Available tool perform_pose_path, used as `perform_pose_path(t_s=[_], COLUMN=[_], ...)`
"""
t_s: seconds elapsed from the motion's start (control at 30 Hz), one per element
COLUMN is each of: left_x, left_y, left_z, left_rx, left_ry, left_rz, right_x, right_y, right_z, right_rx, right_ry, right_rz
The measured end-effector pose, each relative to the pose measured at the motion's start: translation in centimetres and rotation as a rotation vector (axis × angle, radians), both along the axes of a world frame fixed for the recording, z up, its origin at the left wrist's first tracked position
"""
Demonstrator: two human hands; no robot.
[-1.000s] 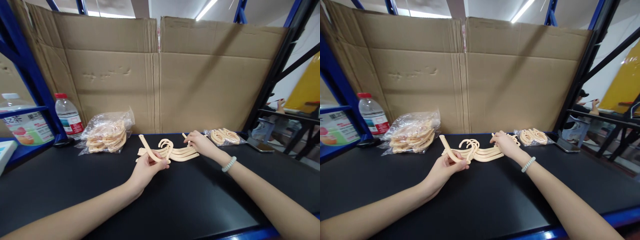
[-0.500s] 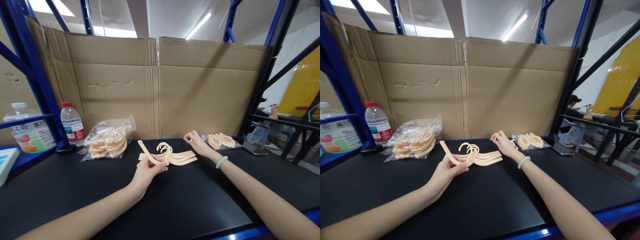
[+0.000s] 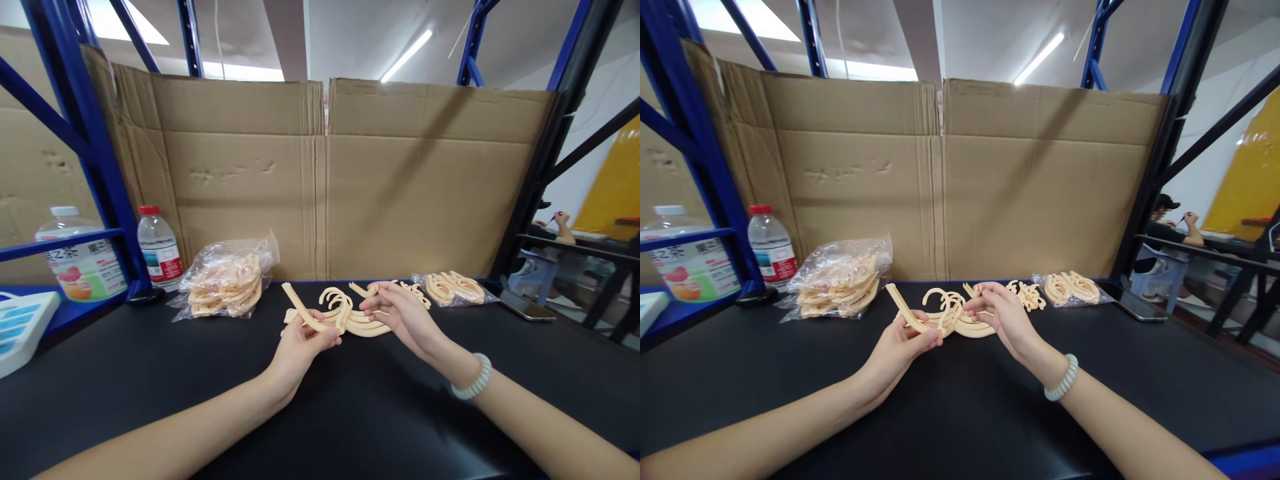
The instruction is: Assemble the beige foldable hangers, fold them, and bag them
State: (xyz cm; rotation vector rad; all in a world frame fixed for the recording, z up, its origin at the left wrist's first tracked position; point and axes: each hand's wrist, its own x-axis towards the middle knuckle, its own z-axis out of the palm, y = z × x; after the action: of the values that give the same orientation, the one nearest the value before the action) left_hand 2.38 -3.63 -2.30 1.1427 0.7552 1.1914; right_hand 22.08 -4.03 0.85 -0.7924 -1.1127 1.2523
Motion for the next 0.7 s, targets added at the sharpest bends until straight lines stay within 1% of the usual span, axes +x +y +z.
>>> perform_pose_path(t_s=[0.13,0.3,0.43,0.5,0.6,0.7], left_x=[0.0,0.0,0.0,-0.1,0.0,0.0], left_y=[0.1,0.1,0.0,0.0,-0.1,-0.1], left_z=[-0.1,-0.2,-0.2,-0.2,-0.1,-0.1], left_rx=[0.001,0.017,0.034,0.043,0.054,0.062], left_ry=[0.01,0.016,0.013,0.013,0.009,0.009], left_rz=[-0.006,-0.016,-0.034,-0.04,-0.041,-0.051], right_x=[-0.3,-0.5,-0.5,-0.6,-0.9,-1.3], right_y=[-0.5,-0.6,-0.6,-0.6,-0.6,-0.5], right_z=[0.1,-0.8,-1.4,-1.6,-1.7,-1.9], right_rx=[-0.034,-0.043,-0.091,-0.103,-0.075,-0.022], right_ry=[0.092,0.089,0.09,0.062,-0.05,-0.181], right_rz=[0.041,0.041,0.023,0.064,0.129,0.113])
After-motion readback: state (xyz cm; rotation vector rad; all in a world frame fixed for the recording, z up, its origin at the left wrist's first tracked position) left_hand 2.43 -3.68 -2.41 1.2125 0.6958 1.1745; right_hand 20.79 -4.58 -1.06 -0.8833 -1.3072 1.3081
